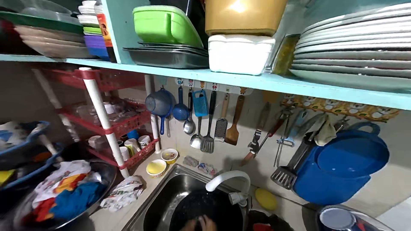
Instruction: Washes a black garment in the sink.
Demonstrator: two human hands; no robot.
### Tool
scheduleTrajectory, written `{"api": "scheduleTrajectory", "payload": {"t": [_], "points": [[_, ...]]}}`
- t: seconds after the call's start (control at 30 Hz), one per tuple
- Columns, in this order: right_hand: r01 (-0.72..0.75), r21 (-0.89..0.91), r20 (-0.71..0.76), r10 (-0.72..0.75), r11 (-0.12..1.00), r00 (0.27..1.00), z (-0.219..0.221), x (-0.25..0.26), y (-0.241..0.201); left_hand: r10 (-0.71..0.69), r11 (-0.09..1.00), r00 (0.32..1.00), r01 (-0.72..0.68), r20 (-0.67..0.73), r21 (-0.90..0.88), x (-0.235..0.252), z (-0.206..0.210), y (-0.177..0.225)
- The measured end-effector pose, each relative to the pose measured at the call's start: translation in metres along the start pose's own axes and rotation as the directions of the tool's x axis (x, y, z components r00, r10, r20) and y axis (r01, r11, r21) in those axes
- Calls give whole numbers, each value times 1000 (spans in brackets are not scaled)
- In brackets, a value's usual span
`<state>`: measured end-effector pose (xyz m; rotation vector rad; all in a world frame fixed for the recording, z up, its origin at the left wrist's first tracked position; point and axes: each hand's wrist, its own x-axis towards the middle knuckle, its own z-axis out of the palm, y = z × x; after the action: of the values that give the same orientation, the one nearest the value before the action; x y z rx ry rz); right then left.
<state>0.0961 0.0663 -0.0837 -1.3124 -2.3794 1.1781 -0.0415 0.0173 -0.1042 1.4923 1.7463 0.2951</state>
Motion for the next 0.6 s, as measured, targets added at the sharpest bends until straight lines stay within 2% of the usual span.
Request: {"api": "scheduleTrajectory", "payload": {"t": [0.07, 0.13, 0.2, 0.23, 0.27, 0.33, 0.37, 0.43, 0.5, 0.6], "points": [[137, 236, -203, -90, 962, 975, -33, -18, -30, -2, 990, 997, -9, -76, -139, -6, -9, -4], [327, 329, -400, -183, 886, 898, -68, -38, -49, -9, 994, 997, 1, -70, -110, -7, -20, -17], [469, 378, -480, -264, 798, 836, -91, -48, -46, -49, 992, 994, 36, -100, -123, -20, -34, -18], [496, 420, -444, -305, 760, 842, -96, -47, -38, -59, 986, 988, 35, -146, -165, -30, -42, -10], [480, 467, -359, -337, 742, 870, -95, -43, -28, -42, 982, 977, 2, -208, -186, -40, -52, 3], [279, 479, -75, -278, 832, 958, -81, -29, -11, 24, 984, 947, -78, -320, -157, -66, -76, 40], [169, 411, 70, -216, 896, 974, -66, -20, -1, 65, 981, 927, -126, -368, -144, -79, -86, 61], [-39, 214, 263, -19, 976, 965, -32, -10, 13, 142, 962, 875, -232, -462, -142, -104, -103, 96], [-145, 150, 246, 105, 978, 964, -10, -11, 24, 162, 934, 815, -309, -556, -181, -121, -115, 115], [-91, 279, 150, 50, 956, 987, -31, -16, 18, 48, 850, 710, -399, -703, -344, -132, -128, 116]]}}
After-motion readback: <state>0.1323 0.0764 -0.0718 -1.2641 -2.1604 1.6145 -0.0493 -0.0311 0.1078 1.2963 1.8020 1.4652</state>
